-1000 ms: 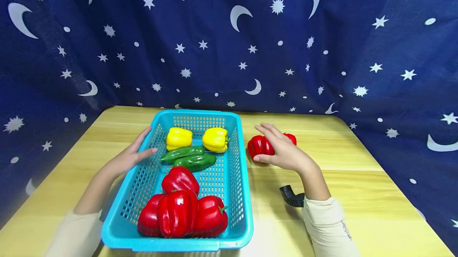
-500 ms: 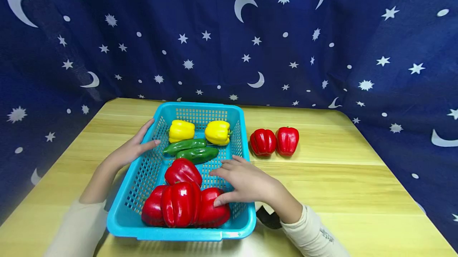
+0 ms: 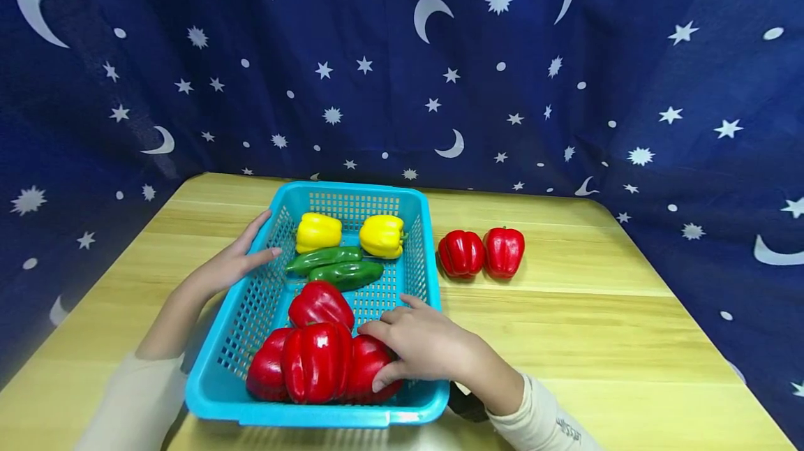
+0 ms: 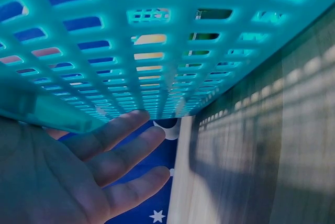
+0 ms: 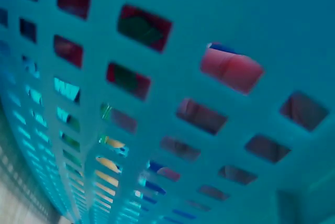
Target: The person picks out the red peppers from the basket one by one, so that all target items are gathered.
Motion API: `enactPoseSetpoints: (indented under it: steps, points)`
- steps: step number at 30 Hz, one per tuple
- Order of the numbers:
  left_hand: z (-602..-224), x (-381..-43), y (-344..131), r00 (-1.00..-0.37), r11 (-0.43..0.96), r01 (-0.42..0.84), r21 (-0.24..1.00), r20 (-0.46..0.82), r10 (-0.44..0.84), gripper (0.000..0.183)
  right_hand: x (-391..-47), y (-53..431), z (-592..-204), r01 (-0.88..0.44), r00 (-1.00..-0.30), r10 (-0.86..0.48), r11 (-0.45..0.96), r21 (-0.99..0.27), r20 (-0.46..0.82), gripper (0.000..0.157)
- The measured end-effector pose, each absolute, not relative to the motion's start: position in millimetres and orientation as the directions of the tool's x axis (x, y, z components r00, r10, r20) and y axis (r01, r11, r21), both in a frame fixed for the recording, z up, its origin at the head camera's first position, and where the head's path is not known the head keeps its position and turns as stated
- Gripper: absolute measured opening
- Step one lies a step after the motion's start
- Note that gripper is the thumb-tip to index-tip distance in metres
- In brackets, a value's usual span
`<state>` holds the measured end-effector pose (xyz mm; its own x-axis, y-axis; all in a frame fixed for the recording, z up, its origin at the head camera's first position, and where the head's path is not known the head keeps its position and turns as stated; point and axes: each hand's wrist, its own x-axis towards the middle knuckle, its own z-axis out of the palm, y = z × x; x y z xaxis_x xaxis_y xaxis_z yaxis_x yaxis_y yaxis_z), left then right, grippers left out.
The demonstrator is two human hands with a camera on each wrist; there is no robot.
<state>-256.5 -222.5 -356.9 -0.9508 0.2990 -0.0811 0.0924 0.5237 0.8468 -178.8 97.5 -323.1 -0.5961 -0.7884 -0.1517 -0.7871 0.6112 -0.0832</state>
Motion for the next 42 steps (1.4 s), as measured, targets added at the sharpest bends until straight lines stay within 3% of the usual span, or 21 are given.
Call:
enactPoseSetpoints:
  steps: [8,16,21,29,36,42]
  points:
    - [-357,-255,-222,-0.951,0.512,0.1,0.853,-0.07,0.302,0.079,-186,103,-318,-0.827,-0.548,-0.83,0.556,-0.083,-0.101,0.046]
    - [-356,-255,-222,-0.95,0.51,0.104,0.854,-0.066,0.304,0.079,-192,104,-321,-0.815,-0.573,-0.817,0.576,-0.068,-0.062,0.052]
    - [-358,-256,-223,-0.95,0.511,0.104,0.853,-0.067,0.305,0.079,-192,105,-322,-0.807,-0.583,-0.81,0.586,-0.072,-0.067,0.045]
    - [-357,-255,-223,-0.95,0.522,0.099,0.847,-0.076,0.303,0.08,-186,99,-326,-0.741,-0.65,-0.747,0.664,-0.106,-0.139,0.076]
    - [-358,-255,-224,-0.952,0.525,0.086,0.847,-0.085,0.294,0.081,-185,90,-330,-0.666,-0.729,-0.666,0.743,-0.061,-0.16,0.086]
    - [-358,-256,-224,-0.951,0.518,0.087,0.851,-0.084,0.297,0.081,-185,88,-331,-0.663,-0.739,-0.654,0.749,0.002,-0.164,0.085]
